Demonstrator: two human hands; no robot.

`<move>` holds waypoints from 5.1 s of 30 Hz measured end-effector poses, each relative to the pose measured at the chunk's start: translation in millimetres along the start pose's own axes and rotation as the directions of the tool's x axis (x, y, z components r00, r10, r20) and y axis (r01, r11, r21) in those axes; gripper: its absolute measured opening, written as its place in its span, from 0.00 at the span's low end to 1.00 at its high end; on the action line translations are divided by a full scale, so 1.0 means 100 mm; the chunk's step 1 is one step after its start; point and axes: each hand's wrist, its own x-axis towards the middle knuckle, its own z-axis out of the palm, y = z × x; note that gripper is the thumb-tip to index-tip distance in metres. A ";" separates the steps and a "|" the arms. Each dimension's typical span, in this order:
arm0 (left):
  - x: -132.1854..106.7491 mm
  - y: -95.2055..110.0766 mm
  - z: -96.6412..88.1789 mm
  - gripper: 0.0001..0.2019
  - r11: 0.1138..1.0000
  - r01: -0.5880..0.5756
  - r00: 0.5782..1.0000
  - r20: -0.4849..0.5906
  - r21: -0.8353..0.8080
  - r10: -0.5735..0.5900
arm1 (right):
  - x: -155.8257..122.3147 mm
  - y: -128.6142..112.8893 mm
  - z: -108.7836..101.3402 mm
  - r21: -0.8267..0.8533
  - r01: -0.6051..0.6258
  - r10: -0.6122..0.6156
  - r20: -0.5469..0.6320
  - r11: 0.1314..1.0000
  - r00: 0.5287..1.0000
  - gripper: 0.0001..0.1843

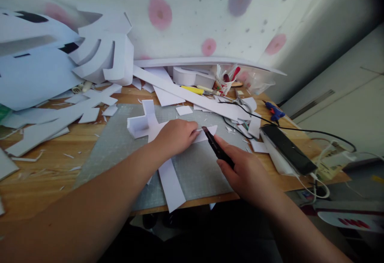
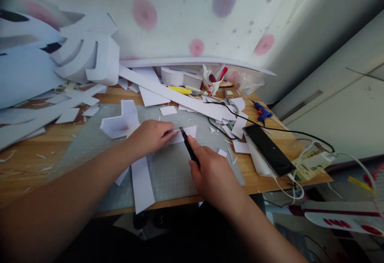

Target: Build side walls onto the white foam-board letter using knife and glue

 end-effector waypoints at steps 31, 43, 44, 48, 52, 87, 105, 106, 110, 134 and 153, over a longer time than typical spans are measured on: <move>0.00 -0.01 0.00 0.14 1.000 -0.005 1.000 -0.022 -0.031 0.004 | 0.09 -0.20 -0.06 -0.352 -0.016 0.102 0.228 0.936 0.968 0.35; 0.00 -0.02 0.01 0.14 0.999 -0.019 1.000 -0.024 -0.041 0.018 | 0.08 -0.20 0.00 -0.416 0.001 0.129 0.285 0.909 0.950 0.35; 0.00 -0.02 0.01 0.13 0.999 -0.018 1.000 -0.024 -0.039 0.017 | 0.08 -0.19 0.00 -0.412 0.004 0.126 0.288 0.911 0.949 0.35; 0.01 -0.03 0.01 0.13 1.000 -0.013 1.000 -0.027 -0.025 0.012 | 0.09 -0.18 0.02 -0.388 0.007 0.118 0.296 0.922 0.948 0.35; 0.01 -0.03 0.02 0.13 1.000 -0.010 1.000 -0.029 -0.029 0.009 | 0.09 -0.19 0.03 -0.372 -0.004 0.122 0.296 0.928 0.947 0.35; 0.05 -0.12 0.05 0.12 0.927 0.112 0.991 -0.022 -0.358 -0.128 | 0.16 0.12 0.00 -0.078 -0.086 0.099 0.194 0.993 0.976 0.33; 0.02 -0.15 -0.13 0.13 0.257 0.132 0.951 0.049 -0.957 -0.305 | 0.39 0.10 -0.03 -0.381 -0.076 0.145 0.156 0.921 0.977 0.35; 0.01 -0.15 -0.13 0.14 0.231 0.104 0.955 0.032 -0.967 -0.295 | 0.39 0.12 -0.02 -0.339 -0.095 0.148 0.134 0.936 0.980 0.35; 0.00 -0.13 -0.13 0.13 0.042 0.034 0.955 0.020 -0.999 -0.295 | 0.39 0.19 0.02 -0.078 -0.149 0.152 0.037 0.986 0.988 0.34; -0.04 -0.02 -0.15 0.20 -0.301 0.010 0.947 0.106 -0.953 -0.304 | 1.28 0.05 -0.04 0.896 0.208 -0.054 -0.203 0.393 0.978 0.15; -0.05 0.02 -0.20 0.22 -0.471 -0.124 0.943 0.043 -0.874 -0.329 | 1.17 0.13 -0.14 -0.152 0.340 -0.367 -0.220 0.928 0.904 0.05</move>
